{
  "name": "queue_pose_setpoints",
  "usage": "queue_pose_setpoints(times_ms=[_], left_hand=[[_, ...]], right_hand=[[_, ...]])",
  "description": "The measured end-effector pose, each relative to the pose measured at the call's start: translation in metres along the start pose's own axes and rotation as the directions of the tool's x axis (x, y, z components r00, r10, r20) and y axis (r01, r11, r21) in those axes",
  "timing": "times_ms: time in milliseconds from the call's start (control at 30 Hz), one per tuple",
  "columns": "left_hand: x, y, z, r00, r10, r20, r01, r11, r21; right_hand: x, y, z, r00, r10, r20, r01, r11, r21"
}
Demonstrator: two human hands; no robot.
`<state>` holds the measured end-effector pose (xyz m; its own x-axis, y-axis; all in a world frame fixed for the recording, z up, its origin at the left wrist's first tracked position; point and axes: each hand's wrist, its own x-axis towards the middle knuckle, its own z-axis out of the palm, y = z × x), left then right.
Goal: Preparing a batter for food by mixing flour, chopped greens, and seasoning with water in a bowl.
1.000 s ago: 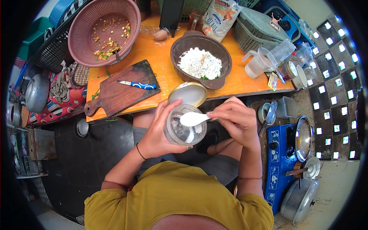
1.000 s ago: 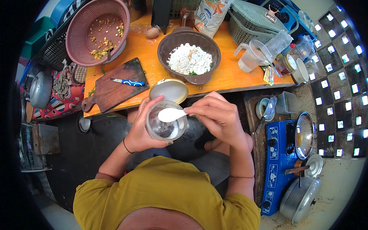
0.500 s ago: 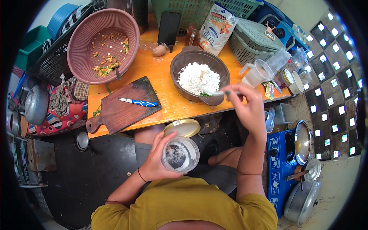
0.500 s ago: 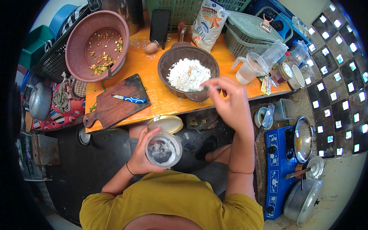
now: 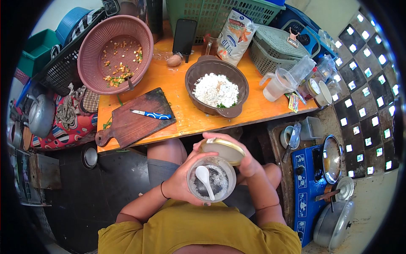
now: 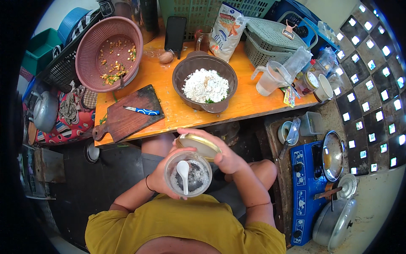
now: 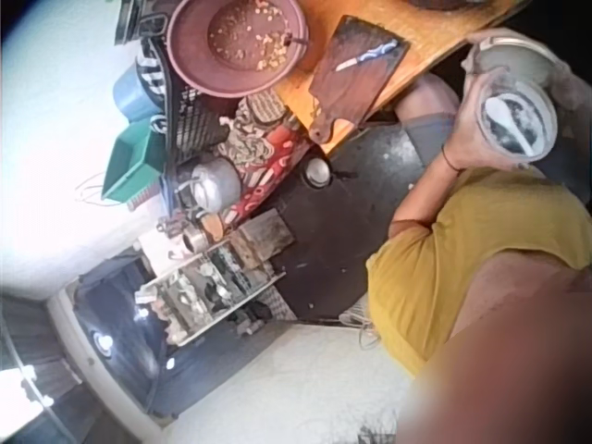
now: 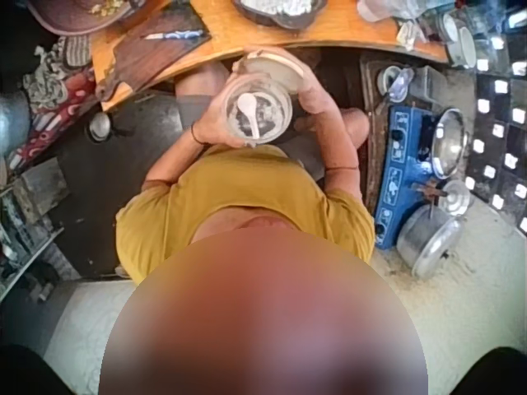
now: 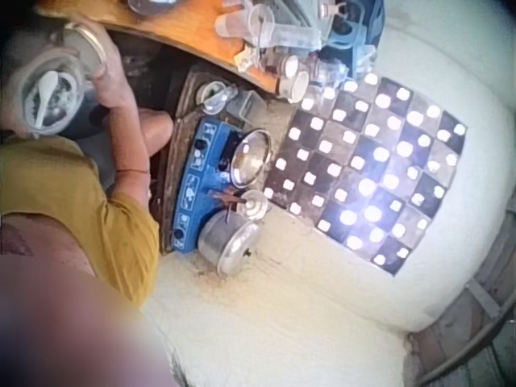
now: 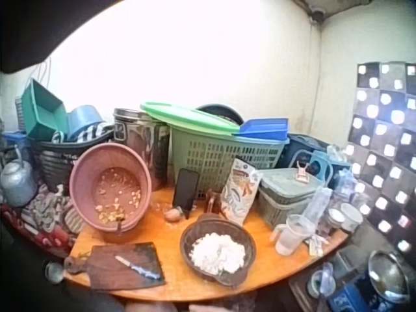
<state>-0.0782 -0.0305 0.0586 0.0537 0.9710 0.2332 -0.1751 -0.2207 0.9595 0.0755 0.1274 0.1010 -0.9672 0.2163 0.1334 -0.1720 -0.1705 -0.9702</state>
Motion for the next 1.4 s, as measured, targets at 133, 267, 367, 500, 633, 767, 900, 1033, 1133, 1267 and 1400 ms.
queue_pose_setpoints(times_ms=[133, 267, 367, 500, 633, 767, 900, 1033, 1133, 1267, 1400], left_hand=[[0.004, 0.007, 0.003, 0.998, 0.014, 0.069, -0.011, 0.999, -0.046], [-0.006, 0.001, -0.004, 0.991, -0.096, 0.092, 0.102, 0.993, -0.06], [0.001, 0.009, -0.012, 0.981, -0.147, 0.128, 0.132, 0.984, 0.12], [0.009, 0.022, 0.002, 0.973, -0.23, 0.021, 0.231, 0.969, -0.093], [0.01, 0.022, 0.004, 0.963, -0.057, -0.262, 0.184, 0.849, 0.495], [0.008, 0.013, 0.004, 0.95, 0.037, -0.31, 0.169, 0.774, 0.611], [0.011, 0.017, -0.02, 0.862, 0.376, -0.339, -0.028, 0.703, 0.71], [0.041, 0.046, -0.066, 0.656, 0.56, -0.505, 0.023, 0.654, 0.756], [0.067, 0.044, -0.106, 0.613, 0.578, -0.539, 0.057, 0.648, 0.76], [0.093, 0.047, -0.115, 0.648, 0.594, -0.477, 0.297, 0.38, 0.876], [0.113, 0.032, -0.127, 0.664, 0.584, -0.466, 0.414, 0.232, 0.88]], right_hand=[[-0.01, 0.013, -0.001, 0.961, -0.252, -0.112, 0.259, 0.964, 0.053], [-0.006, -0.047, -0.013, 0.903, -0.13, 0.409, 0.422, 0.444, -0.791], [-0.003, -0.04, 0.007, 0.892, -0.127, 0.433, 0.447, 0.382, -0.808], [-0.012, -0.027, 0.009, 0.914, -0.187, 0.361, 0.406, 0.353, -0.843], [-0.008, -0.008, 0.025, 0.969, -0.239, 0.056, 0.142, 0.359, -0.922], [-0.003, -0.006, 0.028, 0.957, -0.282, -0.059, 0.066, 0.413, -0.908], [-0.006, -0.02, -0.002, 0.809, -0.579, -0.107, 0.203, 0.445, -0.872], [-0.013, 0.003, -0.083, 0.204, -0.767, -0.608, 0.181, 0.64, -0.746], [-0.027, 0.011, -0.153, 0.09, -0.696, -0.712, 0.294, 0.702, -0.649], [-0.031, 0.003, -0.191, 0.132, -0.536, -0.834, 0.248, 0.832, -0.496], [-0.026, -0.004, -0.218, 0.166, -0.577, -0.799, 0.246, 0.809, -0.533]])
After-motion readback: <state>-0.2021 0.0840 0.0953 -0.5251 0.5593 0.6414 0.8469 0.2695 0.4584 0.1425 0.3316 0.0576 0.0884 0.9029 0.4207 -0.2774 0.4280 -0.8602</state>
